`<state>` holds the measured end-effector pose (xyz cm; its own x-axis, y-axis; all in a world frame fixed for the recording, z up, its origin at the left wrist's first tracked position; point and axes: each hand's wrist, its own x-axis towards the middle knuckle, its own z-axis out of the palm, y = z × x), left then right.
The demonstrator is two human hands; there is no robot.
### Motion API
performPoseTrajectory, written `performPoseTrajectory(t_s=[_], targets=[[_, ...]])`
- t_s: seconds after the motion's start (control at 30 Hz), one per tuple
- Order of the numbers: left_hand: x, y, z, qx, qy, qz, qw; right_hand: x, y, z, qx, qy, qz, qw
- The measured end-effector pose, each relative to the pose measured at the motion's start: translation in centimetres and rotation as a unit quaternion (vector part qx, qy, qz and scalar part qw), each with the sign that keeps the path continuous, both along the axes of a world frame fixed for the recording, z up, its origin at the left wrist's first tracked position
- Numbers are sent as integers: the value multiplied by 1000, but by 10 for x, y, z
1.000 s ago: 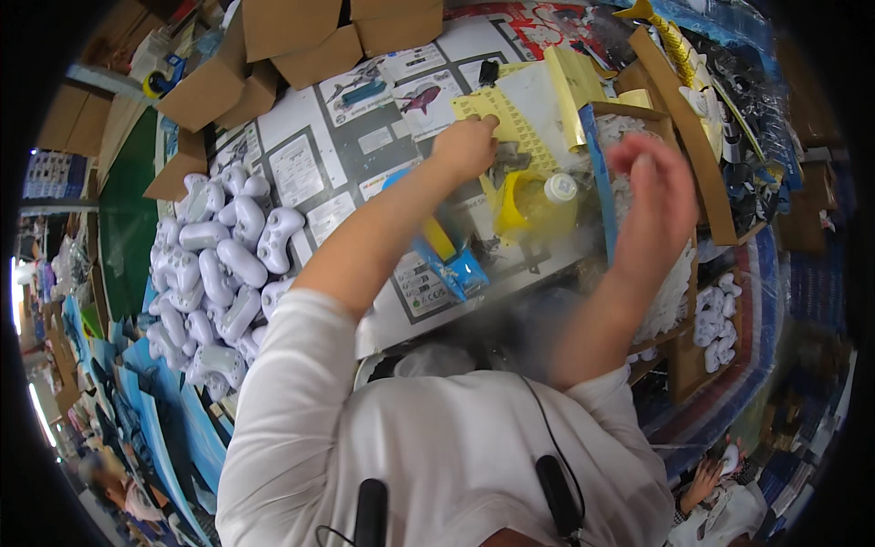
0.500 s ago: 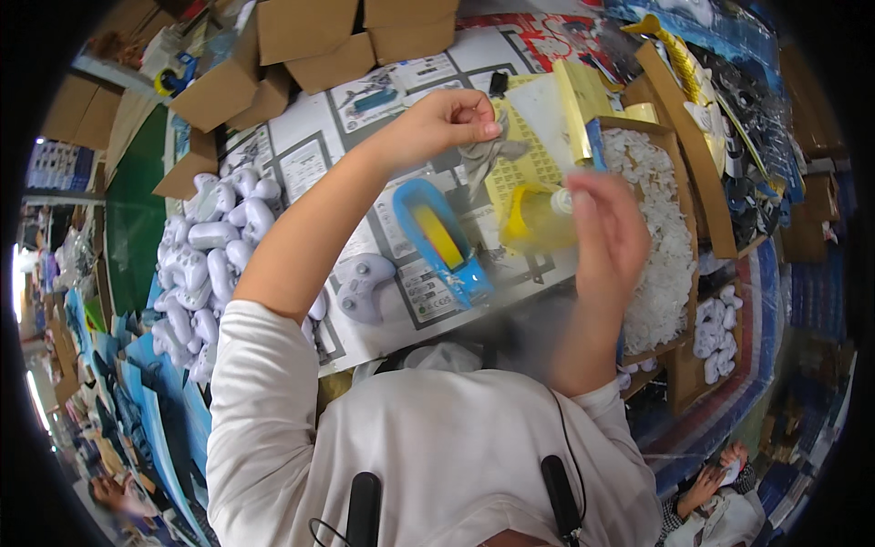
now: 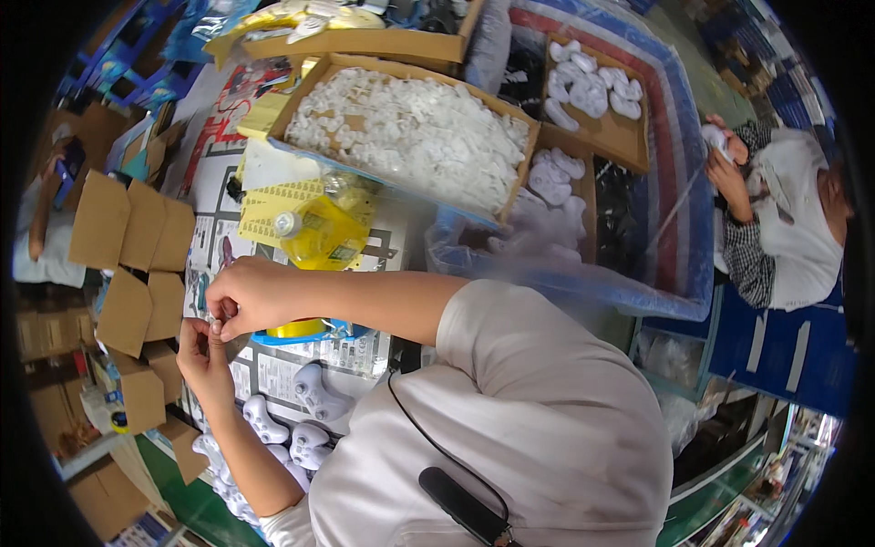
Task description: The person wipes white game controllers with a cloth, handling them one at a time. The person places cleaned controllers into a blue bin and continues the process with additional units from a pile on the table.
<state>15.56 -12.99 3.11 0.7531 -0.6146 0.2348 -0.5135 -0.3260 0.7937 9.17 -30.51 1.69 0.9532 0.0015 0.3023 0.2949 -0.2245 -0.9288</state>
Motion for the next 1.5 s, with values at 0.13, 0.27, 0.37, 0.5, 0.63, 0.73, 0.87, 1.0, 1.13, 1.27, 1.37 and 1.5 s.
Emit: performPoseTrajectory(t_s=[0.13,0.27,0.37,0.5,0.63,0.73,0.87,1.0,1.13,1.27,1.37,1.5], targets=[[-9,-21,4,-22,35,-5,999,-13,-13,-3,-73,-76,-78,991],[-10,-20,7,-32,56,-31,997,-13,-10,-11,-44,-80,-25,996],[-12,-22,11,-72,23,37,996,-5,-6,-9,34,41,16,998],[-8,35,-5,-58,31,166,984,6,-2,-21,18,22,-134,991],[-45,94,-58,-111,180,200,957,18,22,-19,155,131,59,977],[-77,70,-30,-281,269,176,904,19,56,-27,219,210,203,931],[-90,78,-37,-325,246,188,894,13,88,-22,152,214,245,933],[-100,92,-42,-393,257,229,853,12,101,-21,166,197,283,924],[-112,98,-42,-360,266,244,860,11,110,-14,162,367,373,837],[-117,104,-51,-289,219,244,899,7,114,-33,59,290,365,883],[-121,110,-49,-201,262,278,902,-1,116,-40,47,329,402,853],[-134,117,-153,103,-19,428,898,-14,110,-51,126,326,112,930]])
